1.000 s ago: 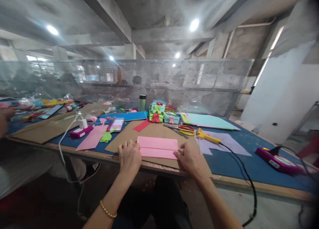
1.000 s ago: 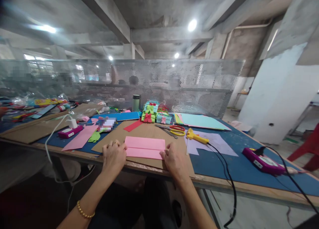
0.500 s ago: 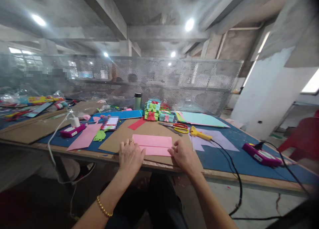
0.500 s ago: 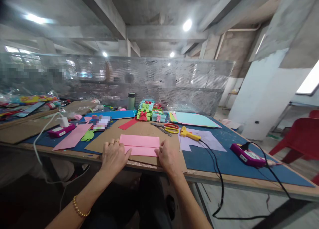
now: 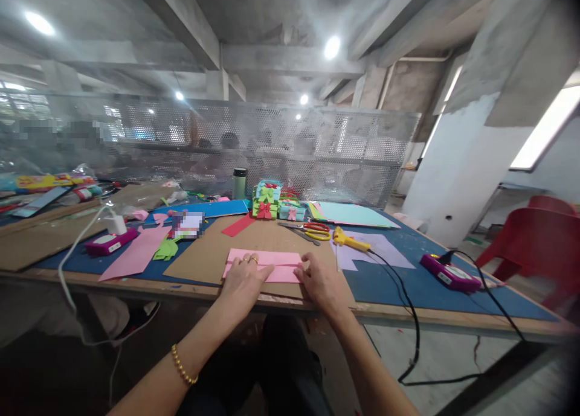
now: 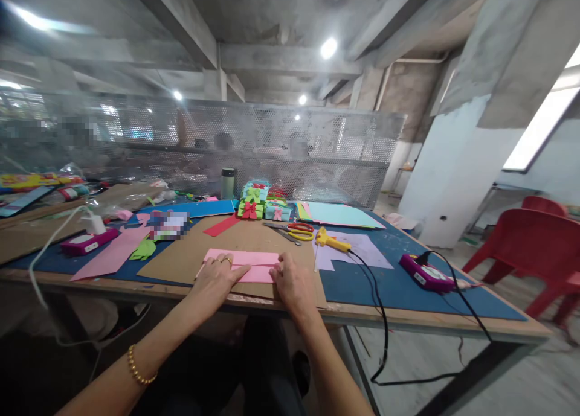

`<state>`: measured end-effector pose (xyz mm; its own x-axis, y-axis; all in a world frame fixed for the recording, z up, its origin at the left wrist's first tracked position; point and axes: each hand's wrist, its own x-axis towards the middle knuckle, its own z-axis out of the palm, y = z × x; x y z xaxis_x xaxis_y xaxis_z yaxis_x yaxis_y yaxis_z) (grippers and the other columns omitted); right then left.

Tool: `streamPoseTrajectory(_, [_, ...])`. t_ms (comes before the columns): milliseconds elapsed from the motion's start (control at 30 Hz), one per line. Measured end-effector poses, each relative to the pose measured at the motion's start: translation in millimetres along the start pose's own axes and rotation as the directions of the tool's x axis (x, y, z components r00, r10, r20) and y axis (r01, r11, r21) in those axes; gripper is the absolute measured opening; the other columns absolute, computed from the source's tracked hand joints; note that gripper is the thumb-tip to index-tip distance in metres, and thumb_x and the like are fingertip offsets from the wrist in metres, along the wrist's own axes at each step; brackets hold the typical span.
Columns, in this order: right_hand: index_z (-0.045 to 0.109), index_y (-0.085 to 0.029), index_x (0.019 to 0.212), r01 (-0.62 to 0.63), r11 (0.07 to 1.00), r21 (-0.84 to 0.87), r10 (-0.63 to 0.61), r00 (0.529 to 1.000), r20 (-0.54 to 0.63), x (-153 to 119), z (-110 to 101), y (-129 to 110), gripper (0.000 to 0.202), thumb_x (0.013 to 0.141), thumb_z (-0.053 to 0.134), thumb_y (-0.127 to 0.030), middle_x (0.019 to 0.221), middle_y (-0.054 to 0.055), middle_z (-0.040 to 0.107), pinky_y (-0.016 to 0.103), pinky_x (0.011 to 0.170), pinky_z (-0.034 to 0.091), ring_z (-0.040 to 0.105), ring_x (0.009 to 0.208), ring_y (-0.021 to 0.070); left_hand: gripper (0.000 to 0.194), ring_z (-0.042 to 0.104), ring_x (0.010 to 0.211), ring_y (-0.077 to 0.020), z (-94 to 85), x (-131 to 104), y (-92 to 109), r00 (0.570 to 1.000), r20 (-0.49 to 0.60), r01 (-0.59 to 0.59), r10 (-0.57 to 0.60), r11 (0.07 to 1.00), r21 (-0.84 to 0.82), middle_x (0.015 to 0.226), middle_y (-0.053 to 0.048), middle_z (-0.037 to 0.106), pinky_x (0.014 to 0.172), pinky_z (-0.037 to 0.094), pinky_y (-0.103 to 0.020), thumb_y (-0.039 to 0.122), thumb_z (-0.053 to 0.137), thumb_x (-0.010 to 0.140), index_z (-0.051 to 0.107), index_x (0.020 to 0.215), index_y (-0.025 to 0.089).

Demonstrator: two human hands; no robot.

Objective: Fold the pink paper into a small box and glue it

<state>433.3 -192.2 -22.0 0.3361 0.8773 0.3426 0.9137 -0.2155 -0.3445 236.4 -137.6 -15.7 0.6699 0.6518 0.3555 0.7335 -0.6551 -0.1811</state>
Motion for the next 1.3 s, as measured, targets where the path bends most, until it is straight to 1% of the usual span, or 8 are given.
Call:
streamPoseTrajectory(100, [0.06, -0.027, 0.123, 0.048, 0.998, -0.039, -0.048, 0.999, 0.009, 0, -2, -1, 0.03, 0.095, 0.051, -0.035, 0.095, 0.004, 0.074, 0.025, 0.064, 0.036, 0.067, 0.084, 0.0191, 0.04, 0.053, 0.105, -0.0288, 1.3, 1, -3, 1.0, 0.017, -0.012, 0.012, 1.0, -0.01, 0.11, -0.012, 0.059, 0.083, 0.039, -0.039, 0.014, 0.045, 0.094, 0.06, 0.125, 0.036])
streamPoseTrajectory(267, [0.074, -0.033, 0.109, 0.098, 0.986, -0.136, -0.091, 0.994, 0.057, 0, -7, -3, 0.03, 0.098, 0.046, -0.038, 0.094, 0.006, 0.073, 0.025, 0.065, 0.037, 0.068, 0.084, 0.02, 0.045, 0.055, 0.099, -0.0257, 3.6, 0, -4, 1.0, -0.026, -0.017, 0.017, 1.0, -0.005, 0.107, -0.011, 0.06, 0.082, 0.041, -0.036, 0.01, 0.042, 0.094, 0.053, 0.132, 0.032])
streamPoseTrajectory(433, [0.073, -0.034, 0.111, 0.077, 0.986, -0.15, -0.067, 0.995, 0.07, 0, -7, -4, 0.03, 0.097, 0.047, -0.039, 0.098, 0.006, 0.073, 0.026, 0.066, 0.038, 0.068, 0.085, 0.02, 0.039, 0.056, 0.102, -0.0281, 4.5, 1, -3, 0.999, -0.008, -0.036, 0.036, 0.999, 0.019, 0.109, -0.012, 0.06, 0.081, 0.043, -0.038, 0.011, 0.044, 0.094, 0.057, 0.127, 0.029])
streamPoseTrajectory(833, [0.072, -0.026, 0.106, 0.054, 0.99, -0.132, -0.046, 0.997, 0.063, 3, -7, -4, 0.026, 0.095, 0.049, -0.033, 0.101, 0.007, 0.073, 0.026, 0.068, 0.038, 0.068, 0.089, 0.02, 0.034, 0.056, 0.099, -0.0262, 1.5, 0, -4, 0.997, -0.045, -0.062, 0.061, 0.998, -0.026, 0.106, -0.009, 0.061, 0.079, 0.043, -0.037, 0.009, 0.042, 0.094, 0.062, 0.117, 0.024])
streamPoseTrajectory(1033, [0.071, -0.027, 0.107, 0.067, 0.989, -0.132, -0.058, 0.996, 0.072, 1, -9, -5, 0.026, 0.095, 0.049, -0.033, 0.104, 0.006, 0.073, 0.026, 0.066, 0.036, 0.068, 0.089, 0.0202, 0.033, 0.055, 0.101, -0.0259, -0.3, -8, -4, 0.999, -0.04, -0.011, 0.007, 0.995, -0.103, 0.106, -0.008, 0.063, 0.082, 0.043, -0.038, 0.012, 0.042, 0.095, 0.063, 0.118, 0.025])
streamPoseTrajectory(1167, [0.071, -0.027, 0.107, 0.066, 0.989, -0.132, -0.057, 0.996, 0.073, 2, -9, -4, 0.026, 0.095, 0.049, -0.034, 0.102, 0.006, 0.074, 0.026, 0.066, 0.036, 0.068, 0.091, 0.0207, 0.036, 0.055, 0.102, -0.0281, -5.2, -19, 7, 0.995, -0.062, 0.068, -0.076, 0.989, -0.13, 0.111, -0.009, 0.065, 0.087, 0.044, -0.043, 0.011, 0.044, 0.091, 0.063, 0.12, 0.022])
streamPoseTrajectory(1233, [0.071, -0.026, 0.108, 0.064, 0.989, -0.133, -0.055, 0.996, 0.072, 2, -9, -5, 0.027, 0.095, 0.049, -0.033, 0.103, 0.007, 0.074, 0.026, 0.066, 0.037, 0.068, 0.091, 0.0211, 0.035, 0.054, 0.106, -0.0303, -4.3, -25, 16, 0.986, -0.09, 0.123, -0.138, 0.98, -0.157, 0.115, -0.01, 0.065, 0.09, 0.043, -0.046, 0.018, 0.047, 0.091, 0.061, 0.123, 0.019])
streamPoseTrajectory(1300, [0.072, -0.026, 0.107, 0.067, 0.989, -0.133, -0.058, 0.996, 0.07, 2, -9, -5, 0.027, 0.095, 0.049, -0.033, 0.103, 0.007, 0.073, 0.026, 0.066, 0.037, 0.068, 0.091, 0.0215, 0.04, 0.051, 0.113, -0.0328, 0.1, -30, 24, 0.973, -0.125, 0.17, -0.196, 0.966, -0.195, 0.122, -0.012, 0.064, 0.095, 0.042, -0.049, 0.034, 0.051, 0.092, 0.059, 0.127, 0.017])
